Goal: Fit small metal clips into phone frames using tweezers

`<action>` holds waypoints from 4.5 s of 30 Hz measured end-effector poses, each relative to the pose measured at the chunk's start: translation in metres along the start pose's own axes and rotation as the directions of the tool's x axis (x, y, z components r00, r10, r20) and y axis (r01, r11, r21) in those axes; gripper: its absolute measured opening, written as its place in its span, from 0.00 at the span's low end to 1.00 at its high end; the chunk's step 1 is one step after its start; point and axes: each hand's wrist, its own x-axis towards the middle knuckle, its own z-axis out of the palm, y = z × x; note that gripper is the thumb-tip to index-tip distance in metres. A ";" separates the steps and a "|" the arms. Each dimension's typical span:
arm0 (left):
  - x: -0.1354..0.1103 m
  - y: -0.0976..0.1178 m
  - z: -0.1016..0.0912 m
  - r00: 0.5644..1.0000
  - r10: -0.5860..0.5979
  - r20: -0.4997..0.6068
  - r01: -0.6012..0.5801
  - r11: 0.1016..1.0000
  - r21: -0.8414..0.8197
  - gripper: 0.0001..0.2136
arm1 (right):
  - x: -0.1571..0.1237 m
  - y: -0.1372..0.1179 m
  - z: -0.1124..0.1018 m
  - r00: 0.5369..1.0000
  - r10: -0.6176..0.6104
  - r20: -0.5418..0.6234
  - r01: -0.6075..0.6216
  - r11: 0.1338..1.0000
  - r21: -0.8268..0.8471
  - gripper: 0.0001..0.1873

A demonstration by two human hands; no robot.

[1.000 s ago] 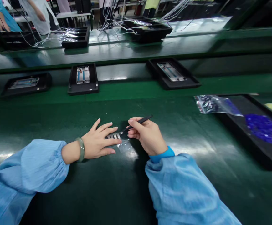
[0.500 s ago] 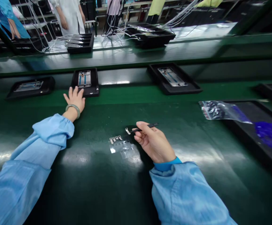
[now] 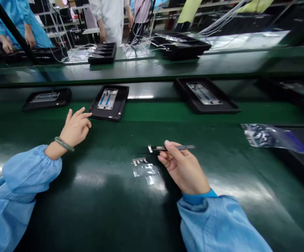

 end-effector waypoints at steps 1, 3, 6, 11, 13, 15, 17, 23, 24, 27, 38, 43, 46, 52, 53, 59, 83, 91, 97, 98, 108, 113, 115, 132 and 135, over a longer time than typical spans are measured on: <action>0.001 -0.001 0.001 1.000 0.008 -0.001 -0.008 1.000 0.005 0.11 | 0.000 0.001 0.002 1.000 0.003 0.003 -0.003 1.000 -0.004 0.08; 0.011 -0.005 0.010 1.000 0.002 -0.007 -0.002 1.000 0.017 0.14 | 0.000 0.003 0.006 1.000 0.010 0.017 -0.010 1.000 -0.013 0.10; 0.038 -0.016 0.030 1.000 -0.003 0.002 0.003 0.999 0.039 0.13 | -0.002 0.007 0.009 0.999 0.007 0.036 -0.006 1.000 -0.022 0.14; 0.063 -0.029 0.035 0.995 0.079 0.061 -0.082 0.995 0.049 0.07 | -0.005 0.005 0.003 0.999 -0.028 0.023 0.028 0.999 -0.019 0.16; 0.053 -0.026 0.025 0.988 0.130 0.080 -0.134 0.990 0.049 0.06 | -0.007 0.002 0.001 0.999 -0.034 0.012 0.035 0.999 -0.021 0.15; 0.034 -0.019 0.011 0.975 0.193 0.113 -0.198 0.979 0.039 0.05 | -0.011 -0.001 0.002 0.999 -0.028 0.022 0.029 0.999 -0.026 0.14; 0.009 -0.010 -0.002 0.954 0.256 0.158 -0.262 0.965 0.019 0.05 | -0.015 -0.002 0.004 0.999 -0.016 0.040 0.017 0.999 -0.032 0.14; -0.069 0.018 -0.036 0.880 0.379 0.286 -0.353 0.925 -0.142 0.03 | -0.028 0.000 0.020 0.998 0.022 0.054 -0.018 0.996 -0.085 0.21; -0.081 0.023 -0.040 0.866 0.396 0.306 -0.355 0.917 -0.181 0.02 | -0.030 0.001 0.022 0.998 0.032 0.054 -0.027 0.995 -0.093 0.22; -0.117 0.042 -0.053 0.838 0.437 0.326 -0.354 0.891 -0.285 0.02 | -0.038 0.004 0.030 0.994 0.062 0.091 -0.049 0.989 -0.137 0.22; -0.148 0.081 -0.061 0.903 -0.080 0.422 0.428 0.247 -0.869 0.12 | -0.090 0.043 0.072 0.918 0.123 0.377 -0.020 0.964 -0.265 0.14; -0.140 0.086 -0.052 0.750 -0.160 0.642 0.613 -0.195 -0.766 0.09 | -0.100 0.062 0.085 0.884 0.084 0.459 0.058 0.956 -0.288 0.11; -0.142 0.086 -0.052 0.712 -0.210 0.670 0.627 -0.239 -0.741 0.10 | -0.100 0.067 0.086 0.879 0.037 0.475 0.133 0.938 -0.319 0.11; -0.132 0.073 -0.058 0.682 -0.223 0.696 0.656 -0.232 -0.718 0.13 | -0.096 0.063 0.100 0.857 -0.104 0.505 0.336 0.857 -0.392 0.11; -0.129 0.069 -0.058 0.682 -0.233 0.693 0.661 -0.210 -0.721 0.13 | -0.094 0.062 0.105 0.846 -0.131 0.517 0.374 0.838 -0.399 0.11; -0.109 0.042 -0.053 0.652 -0.364 0.665 0.675 -0.121 -0.728 0.11 | -0.062 0.060 0.128 0.815 -0.263 0.517 0.510 0.750 -0.422 0.10; -0.108 0.032 -0.039 0.708 -0.405 0.579 0.627 -0.020 -0.779 0.08 | -0.040 0.070 0.128 0.793 -0.182 0.582 0.547 0.634 -0.547 0.07; -0.123 0.046 -0.031 0.917 -0.359 0.171 0.309 0.372 -0.875 0.19 | -0.051 0.065 0.132 0.845 -0.050 0.533 0.314 0.852 -0.418 0.13; -0.128 0.051 -0.028 0.954 -0.281 -0.106 0.099 0.626 -0.774 0.12 | -0.055 0.069 0.132 0.843 0.089 0.530 0.133 0.921 -0.365 0.13; -0.128 0.051 -0.028 0.953 -0.282 -0.113 0.096 0.633 -0.768 0.11 | -0.055 0.070 0.132 0.841 0.087 0.534 0.137 0.921 -0.366 0.13; -0.127 0.051 -0.029 0.933 -0.348 -0.097 0.138 0.592 -0.794 0.12 | -0.060 0.069 0.130 0.828 -0.086 0.554 0.327 0.877 -0.353 0.11; -0.129 0.049 -0.025 0.947 -0.294 -0.132 0.107 0.675 -0.730 0.15 | -0.064 0.067 0.131 0.794 -0.160 0.586 0.455 0.797 -0.398 0.10; -0.129 0.049 -0.024 0.950 -0.261 -0.172 0.078 0.731 -0.678 0.14 | -0.065 0.067 0.131 0.773 -0.200 0.603 0.511 0.759 -0.404 0.10; -0.128 0.049 -0.021 0.957 -0.113 -0.269 -0.022 0.891 -0.454 0.15 | -0.063 0.068 0.124 0.600 -0.325 0.731 0.781 0.435 -0.447 0.04; -0.129 0.047 -0.021 0.960 -0.190 -0.205 0.049 0.837 -0.546 0.18 | -0.059 0.065 0.128 0.643 -0.341 0.686 0.754 0.443 -0.486 0.04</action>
